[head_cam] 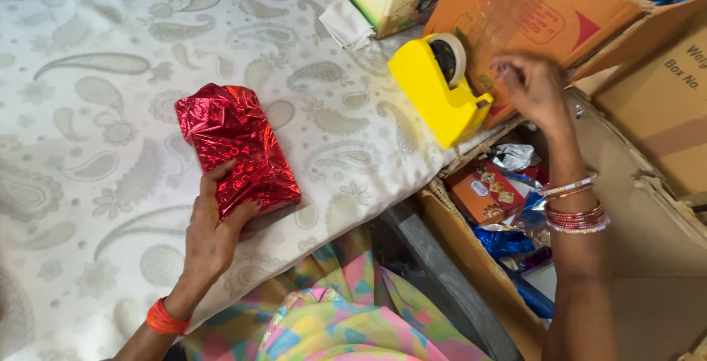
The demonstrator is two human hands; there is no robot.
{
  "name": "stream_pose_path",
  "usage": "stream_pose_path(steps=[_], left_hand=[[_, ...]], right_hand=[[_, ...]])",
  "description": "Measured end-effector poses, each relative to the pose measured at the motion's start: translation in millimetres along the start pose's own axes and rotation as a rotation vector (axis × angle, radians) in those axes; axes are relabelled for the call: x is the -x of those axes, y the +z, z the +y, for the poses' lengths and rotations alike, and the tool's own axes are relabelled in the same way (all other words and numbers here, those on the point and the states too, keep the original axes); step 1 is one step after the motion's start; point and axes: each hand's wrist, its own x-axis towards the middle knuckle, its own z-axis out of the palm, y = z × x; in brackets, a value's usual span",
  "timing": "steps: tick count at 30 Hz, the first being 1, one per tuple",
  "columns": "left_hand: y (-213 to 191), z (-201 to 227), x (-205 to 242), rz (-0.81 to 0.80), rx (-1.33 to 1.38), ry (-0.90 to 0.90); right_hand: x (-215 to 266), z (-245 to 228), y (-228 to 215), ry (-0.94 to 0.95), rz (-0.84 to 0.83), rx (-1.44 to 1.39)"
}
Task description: The person wraps a small box with red metallic paper, folds the edges, and secures them with tape. They then place the wrapped box into a stack of similarly wrapped boxes. Finally, they pick up a wooden box half and wipe it with a white cloth.
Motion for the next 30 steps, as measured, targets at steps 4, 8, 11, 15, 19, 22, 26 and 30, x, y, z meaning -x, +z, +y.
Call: stream_pose_path(steps=[4,8,11,15,19,22,26,30], left_hand=[[0.6,0.5,0.9,-0.017,0.039,-0.003],[0.4,3.2,1.5,-0.011,0.028,-0.019],[0.4,2.5,1.6,-0.017,0.04,-0.007],[-0.2,1.8,1.8,-0.022,0.041,-0.006],[0.5,0.0,0.6,-0.026,0.042,-0.001],[0.6,-1.3,0.8,-0.035,0.056,-0.01],[0.4,-3.0,0.6,-0.048,0.094,0.008],[0.6,-5.1,-0.7,-0.049,0.087,0.039]], right_hand=[[4.5,5.7,1.1,0.004,-0.142,0.244],[-0.1,6.2,2.3,0.096,-0.297,0.379],[-3.0,5.7,4.5,0.128,-0.371,0.384],[-5.5,42.3,13.6,0.175,-0.39,0.108],[-7.8,31.3,16.4,0.256,-0.336,-0.127],[-12.6,-5.3,10.7,0.341,-0.247,-0.17],[-17.0,17.4,9.5,0.273,-0.234,-0.134],[-9.7,21.9,5.9,0.28,-0.288,-0.21]])
